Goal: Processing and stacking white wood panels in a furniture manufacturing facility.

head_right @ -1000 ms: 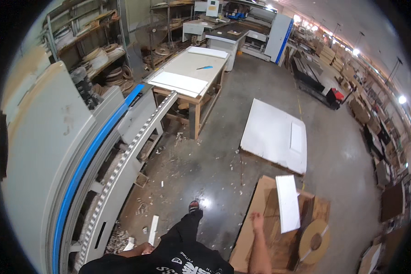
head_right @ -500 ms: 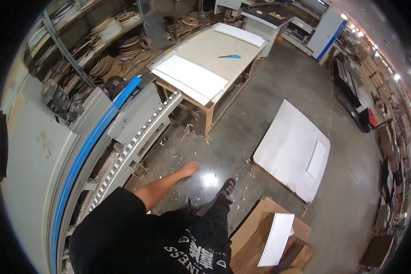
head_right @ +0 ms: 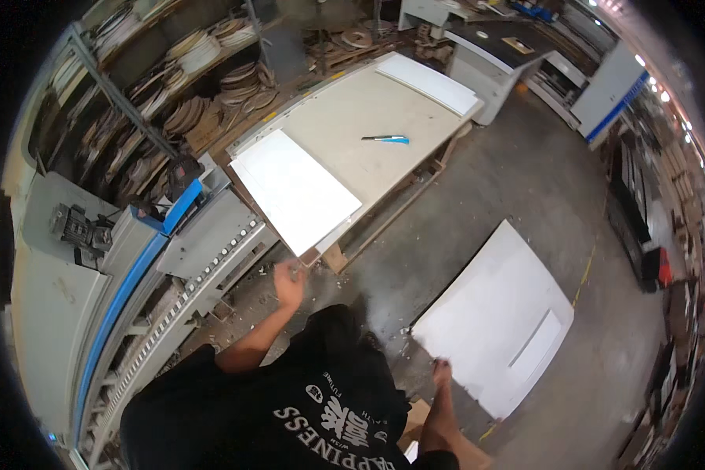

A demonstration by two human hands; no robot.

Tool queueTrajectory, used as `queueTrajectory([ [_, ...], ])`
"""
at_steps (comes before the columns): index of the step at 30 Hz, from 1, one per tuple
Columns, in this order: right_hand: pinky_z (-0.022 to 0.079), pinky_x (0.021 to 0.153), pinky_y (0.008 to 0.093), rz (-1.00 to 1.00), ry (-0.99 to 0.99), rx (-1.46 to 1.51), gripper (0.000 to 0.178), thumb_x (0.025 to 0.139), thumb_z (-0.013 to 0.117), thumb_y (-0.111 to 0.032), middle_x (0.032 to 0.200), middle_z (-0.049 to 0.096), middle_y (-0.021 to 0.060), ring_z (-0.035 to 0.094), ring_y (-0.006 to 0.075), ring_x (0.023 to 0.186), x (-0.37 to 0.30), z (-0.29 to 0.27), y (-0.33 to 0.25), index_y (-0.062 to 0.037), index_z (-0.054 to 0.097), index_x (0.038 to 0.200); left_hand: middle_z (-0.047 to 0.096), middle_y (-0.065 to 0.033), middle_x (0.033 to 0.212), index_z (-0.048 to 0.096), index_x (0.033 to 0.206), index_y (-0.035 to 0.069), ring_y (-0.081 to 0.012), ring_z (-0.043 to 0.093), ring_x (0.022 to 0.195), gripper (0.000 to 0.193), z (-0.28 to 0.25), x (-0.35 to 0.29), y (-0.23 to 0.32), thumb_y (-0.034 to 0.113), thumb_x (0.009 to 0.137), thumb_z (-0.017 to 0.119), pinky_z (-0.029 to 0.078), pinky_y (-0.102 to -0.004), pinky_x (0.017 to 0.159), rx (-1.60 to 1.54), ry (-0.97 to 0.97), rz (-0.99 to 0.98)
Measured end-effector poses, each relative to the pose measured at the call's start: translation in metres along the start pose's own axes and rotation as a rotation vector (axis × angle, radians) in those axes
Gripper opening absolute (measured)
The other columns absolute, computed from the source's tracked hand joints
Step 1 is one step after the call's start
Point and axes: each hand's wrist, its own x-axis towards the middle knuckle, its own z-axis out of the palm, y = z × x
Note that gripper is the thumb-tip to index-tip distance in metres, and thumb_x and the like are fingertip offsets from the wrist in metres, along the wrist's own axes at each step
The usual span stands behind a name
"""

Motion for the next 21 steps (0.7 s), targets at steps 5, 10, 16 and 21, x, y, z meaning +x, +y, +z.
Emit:
queueTrajectory([
  [5, 0.056, 0.075, 0.0322, -0.119, -0.053, 0.352, 0.021, 0.107, 0.057, -0.023, 0.098, 0.071, 0.0077, 0.066, 0.0158, 0.088, 0.253, -0.087, -0.21, -0.0045, 0.068, 0.111, 0.056, -0.0313, 0.136, 0.055, 0.131, -0.009, -0.0461, 0.047, 0.135, 0.063, 0.053, 0.052, -0.026, 0.028, 0.086, 0.08, 0.038, -0.0518, 0.114, 0.117, 0.257, -0.56],
  [10, 0.054, 0.088, 0.0312, -0.453, -0.306, 0.398, 0.02, 0.106, 0.063, -0.021, 0.103, 0.068, 0.0041, 0.065, 0.014, 0.099, 0.36, -0.055, -0.373, -0.0054, 0.066, 0.118, 0.047, -0.0351, 0.144, 0.041, 0.145, -0.012, -0.0482, 0.044, 0.137, 0.087, 0.101, 0.085, -0.028, 0.035, 0.084, 0.081, 0.038, -0.0509, 0.116, -0.458, 0.12, -0.95],
  [16, 0.053, 0.097, 0.0359, -0.626, -0.673, 0.04, 0.037, 0.103, 0.067, -0.023, 0.121, 0.071, 0.0113, 0.068, 0.0223, 0.111, 0.39, -0.002, -0.515, -0.0029, 0.062, 0.133, 0.042, -0.0351, 0.15, 0.03, 0.154, -0.009, -0.0489, 0.045, 0.138, 0.102, 0.12, 0.109, 0.008, 0.045, 0.083, 0.079, 0.038, -0.0519, 0.116, 0.108, 0.153, -1.158],
  [21, 0.044, 0.112, 0.042, -0.505, -1.258, 0.018, 0.08, 0.097, 0.07, -0.048, 0.15, 0.053, 0.0255, 0.057, 0.0368, 0.134, 0.408, 0.053, -0.601, 0.0028, 0.043, 0.152, 0.044, -0.0324, 0.151, 0.028, 0.158, -0.004, -0.0464, 0.047, 0.139, 0.106, 0.14, 0.12, 0.015, 0.055, 0.084, 0.076, 0.039, -0.0519, 0.115, 0.352, 0.227, -1.282],
])
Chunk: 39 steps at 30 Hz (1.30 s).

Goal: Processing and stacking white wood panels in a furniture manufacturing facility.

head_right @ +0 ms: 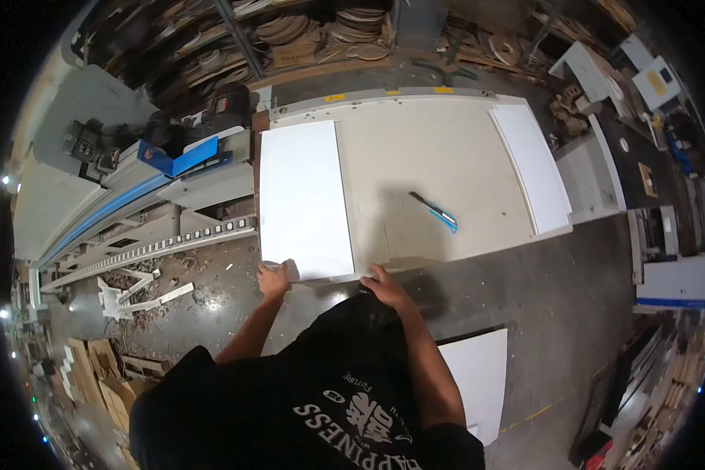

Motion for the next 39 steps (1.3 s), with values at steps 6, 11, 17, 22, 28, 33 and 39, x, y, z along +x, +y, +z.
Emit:
queueTrajectory([
  [6, 0.025, 0.126, 0.0484, -0.104, -0.099, -0.422, 0.103, 0.094, 0.069, -0.056, 0.164, 0.028, 0.0315, 0.026, 0.0438, 0.154, 0.06, 0.001, -0.023, 0.0084, 0.023, 0.159, 0.046, -0.0333, 0.15, 0.027, 0.16, 0.0, -0.0478, 0.049, 0.137, 0.103, -0.001, -0.039, 0.046, 0.058, 0.088, 0.072, 0.039, -0.0541, 0.115, 0.072, -0.046, -0.109],
  [11, 0.016, 0.129, 0.0468, -0.058, -0.314, -0.402, 0.115, 0.09, 0.07, -0.062, 0.167, 0.015, 0.0328, 0.013, 0.043, 0.157, 0.045, -0.016, -0.043, 0.0111, 0.014, 0.16, 0.051, -0.0341, 0.145, 0.031, 0.157, -0.002, -0.0478, 0.052, 0.134, 0.103, 0.043, -0.079, 0.055, 0.062, 0.087, 0.071, 0.04, -0.0552, 0.112, 0.003, 0.082, -0.096],
  [17, 0.024, 0.126, 0.0485, -0.049, -0.268, -0.262, 0.12, 0.084, 0.078, -0.061, 0.163, 0.024, 0.0307, 0.026, 0.0433, 0.152, 0.044, -0.084, -0.028, 0.0088, 0.016, 0.159, 0.057, -0.0317, 0.137, 0.04, 0.151, -0.005, -0.0465, 0.059, 0.125, 0.1, 0.078, -0.138, 0.115, 0.068, 0.087, 0.068, 0.047, -0.055, 0.106, 0.103, 0.047, -0.234],
  [22, 0.032, 0.122, 0.0477, 0.049, -0.209, -0.137, 0.112, 0.085, 0.078, -0.058, 0.162, 0.029, 0.0309, 0.033, 0.0405, 0.15, 0.051, -0.135, 0.006, 0.0059, 0.022, 0.158, 0.053, -0.0326, 0.142, 0.041, 0.149, -0.007, -0.0461, 0.055, 0.131, 0.102, 0.095, -0.182, 0.139, 0.07, 0.086, 0.068, 0.045, -0.0562, 0.108, 0.077, -0.037, -0.239],
  [28, 0.049, 0.1, 0.0383, 0.112, -0.249, -0.251, 0.074, 0.09, 0.077, -0.045, 0.128, 0.064, 0.0211, 0.062, 0.0275, 0.118, 0.034, -0.165, 0.028, 0.007, 0.052, 0.137, 0.051, -0.0323, 0.145, 0.04, 0.147, -0.01, -0.0451, 0.056, 0.132, 0.104, 0.116, -0.221, 0.122, 0.07, 0.087, 0.067, 0.045, -0.0545, 0.109, 0.142, -0.044, -0.161],
  [33, 0.053, 0.074, 0.0366, 0.345, -0.21, 0.032, 0.044, 0.094, 0.071, -0.038, 0.09, 0.074, 0.0124, 0.068, 0.0204, 0.081, 0.025, -0.154, 0.019, 0.0062, 0.074, 0.1, 0.066, -0.0333, 0.126, 0.056, 0.132, -0.014, -0.0429, 0.066, 0.119, 0.105, 0.122, -0.19, 0.069, 0.078, 0.083, 0.067, 0.051, -0.0468, 0.102, -0.286, -0.253, -0.331],
  [39, 0.055, 0.092, 0.0396, 0.325, -0.181, -0.358, 0.063, 0.092, 0.072, -0.047, 0.114, 0.074, 0.017, 0.071, 0.0258, 0.104, 0.035, -0.136, 0.027, 0.008, 0.068, 0.123, 0.068, -0.0359, 0.121, 0.062, 0.126, -0.016, -0.0454, 0.065, 0.121, 0.103, 0.114, -0.177, 0.071, 0.08, 0.089, 0.057, 0.051, -0.048, 0.099, -0.292, -0.227, -0.318],
])
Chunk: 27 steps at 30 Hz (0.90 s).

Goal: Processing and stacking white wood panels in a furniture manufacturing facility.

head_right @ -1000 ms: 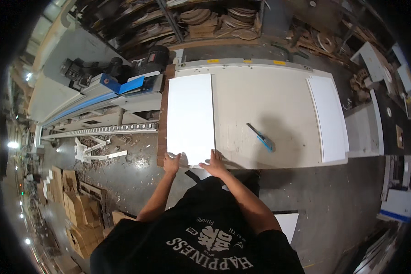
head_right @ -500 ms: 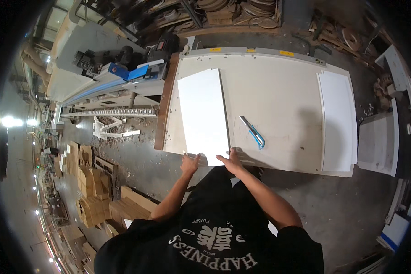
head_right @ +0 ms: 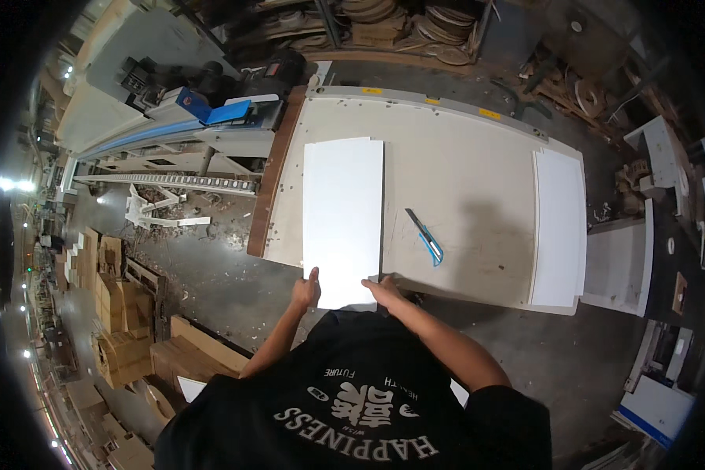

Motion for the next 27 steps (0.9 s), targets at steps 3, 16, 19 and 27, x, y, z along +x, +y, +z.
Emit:
queueTrajectory([
  [3, 0.052, 0.101, 0.0396, -0.029, 0.019, 0.035, 0.072, 0.091, 0.073, -0.052, 0.131, 0.07, 0.0187, 0.068, 0.0287, 0.117, -0.002, -0.015, -0.036, 0.0043, 0.063, 0.135, 0.069, -0.0363, 0.115, 0.064, 0.123, -0.013, -0.0479, 0.066, 0.117, 0.101, -0.029, -0.038, 0.026, 0.082, 0.091, 0.052, 0.052, -0.0494, 0.098, 0.041, 0.009, 0.088],
  [16, 0.053, 0.095, 0.0399, -0.139, 0.238, 0.31, 0.079, 0.076, 0.093, -0.043, 0.121, 0.07, 0.0186, 0.067, 0.0299, 0.107, -0.006, -0.016, -0.096, 0.0093, 0.063, 0.128, 0.073, -0.0299, 0.092, 0.064, 0.121, -0.014, -0.0444, 0.073, 0.092, 0.085, -0.002, -0.07, 0.011, 0.066, 0.092, 0.067, 0.056, -0.0512, 0.083, -0.217, 0.134, 0.233],
  [19, 0.052, 0.095, 0.0379, -0.273, 0.181, 0.272, 0.074, 0.075, 0.095, -0.04, 0.116, 0.072, 0.0121, 0.067, 0.0234, 0.102, -0.025, -0.041, -0.103, 0.0036, 0.065, 0.126, 0.073, -0.0303, 0.098, 0.064, 0.122, -0.009, -0.046, 0.073, 0.095, 0.073, 0.009, -0.102, 0.019, 0.059, 0.096, 0.066, 0.056, -0.0511, 0.087, -0.278, 0.027, 0.175],
  [27, 0.053, 0.091, 0.033, -0.544, 0.18, 0.03, 0.053, 0.082, 0.091, -0.021, 0.109, 0.075, 0.012, 0.068, 0.02, 0.094, -0.069, -0.19, -0.158, 0.0048, 0.068, 0.121, 0.07, -0.0132, 0.087, 0.068, 0.106, 0.0, -0.0294, 0.068, 0.082, 0.046, 0.066, -0.104, 0.051, 0.045, 0.106, 0.055, 0.053, -0.0404, 0.079, -0.567, -0.018, 0.504],
])
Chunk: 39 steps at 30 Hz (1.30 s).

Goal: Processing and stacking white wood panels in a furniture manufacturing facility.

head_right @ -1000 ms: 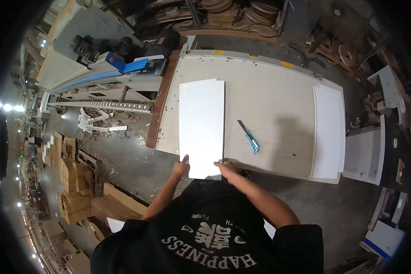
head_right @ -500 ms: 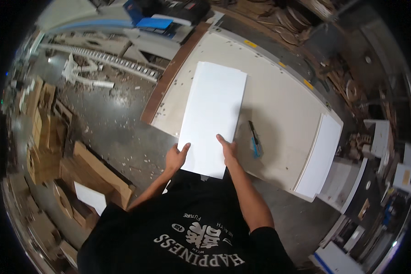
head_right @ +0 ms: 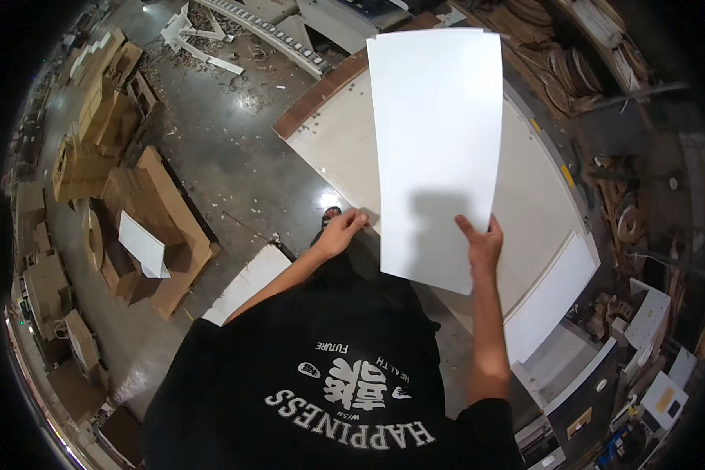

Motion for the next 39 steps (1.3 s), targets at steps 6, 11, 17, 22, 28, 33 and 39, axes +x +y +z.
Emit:
queueTrajectory([
  [6, 0.052, 0.095, 0.0337, -0.091, 0.028, -0.121, 0.056, 0.082, 0.09, -0.019, 0.114, 0.073, 0.0135, 0.068, 0.021, 0.102, -0.01, -0.118, -0.025, 0.0069, 0.066, 0.125, 0.076, -0.0163, 0.099, 0.07, 0.104, 0.003, -0.0372, 0.073, 0.095, 0.054, 0.112, 0.033, 0.067, 0.056, 0.096, 0.064, 0.057, -0.0477, 0.082, 0.498, -0.025, -0.248],
  [11, 0.051, 0.098, 0.0362, -0.185, 0.112, -0.167, 0.067, 0.08, 0.093, -0.025, 0.119, 0.071, 0.0178, 0.067, 0.0263, 0.108, -0.033, -0.19, -0.027, 0.0098, 0.063, 0.129, 0.075, -0.0171, 0.097, 0.064, 0.109, 0.001, -0.0345, 0.074, 0.096, 0.064, 0.22, 0.059, 0.086, 0.061, 0.09, 0.07, 0.057, -0.0471, 0.084, 0.61, -0.031, -0.23],
  [17, 0.05, 0.094, 0.0353, -0.281, 0.104, -0.224, 0.054, 0.081, 0.091, -0.018, 0.114, 0.072, 0.0151, 0.066, 0.0238, 0.103, -0.043, -0.243, -0.021, 0.0094, 0.067, 0.121, 0.075, -0.0186, 0.101, 0.062, 0.113, 0.0, -0.0338, 0.075, 0.098, 0.053, 0.258, 0.07, 0.053, 0.047, 0.09, 0.071, 0.058, -0.0438, 0.086, 0.712, -0.018, -0.259],
  [22, 0.052, 0.088, 0.035, -0.33, -0.006, -0.338, 0.047, 0.079, 0.092, -0.017, 0.105, 0.073, 0.0116, 0.066, 0.0212, 0.095, -0.027, -0.241, -0.013, 0.0073, 0.069, 0.113, 0.074, -0.0253, 0.106, 0.066, 0.116, -0.001, -0.0436, 0.072, 0.1, 0.051, 0.187, 0.025, 0.034, 0.041, 0.088, 0.061, 0.057, -0.0505, 0.087, 0.41, 0.068, -0.295],
  [28, 0.053, 0.071, 0.0422, -0.561, -0.09, -0.702, 0.045, 0.072, 0.094, -0.037, 0.079, 0.072, 0.0181, 0.066, 0.0331, 0.072, 0.001, -0.179, -0.008, -0.0034, 0.069, 0.088, 0.072, -0.0238, 0.094, 0.061, 0.125, -0.001, -0.0397, 0.072, 0.087, 0.063, 0.045, -0.108, -0.12, 0.056, 0.096, 0.064, 0.055, -0.0517, 0.078, 0.034, 0.779, -0.525],
  [33, 0.048, 0.064, 0.0481, -0.669, -0.191, -0.951, 0.047, 0.07, 0.092, -0.046, 0.075, 0.07, 0.0124, 0.063, 0.0377, 0.068, 0.022, -0.119, 0.002, -0.0078, 0.068, 0.085, 0.067, -0.0098, 0.081, 0.059, 0.111, 0.003, -0.022, 0.068, 0.069, 0.032, 0.007, -0.202, -0.091, 0.032, 0.101, 0.068, 0.057, -0.0369, 0.065, -0.455, 1.071, -0.444],
  [39, 0.044, 0.065, 0.045, -1.006, -0.376, -1.103, 0.04, 0.072, 0.09, -0.04, 0.075, 0.067, 0.0086, 0.06, 0.0352, 0.068, 0.033, -0.08, 0.005, -0.0099, 0.065, 0.082, 0.061, -0.0012, 0.08, 0.06, 0.1, 0.006, -0.0108, 0.058, 0.067, 0.024, 0.034, -0.208, -0.044, 0.026, 0.099, 0.071, 0.051, -0.0282, 0.064, -0.436, 1.245, -0.253],
])
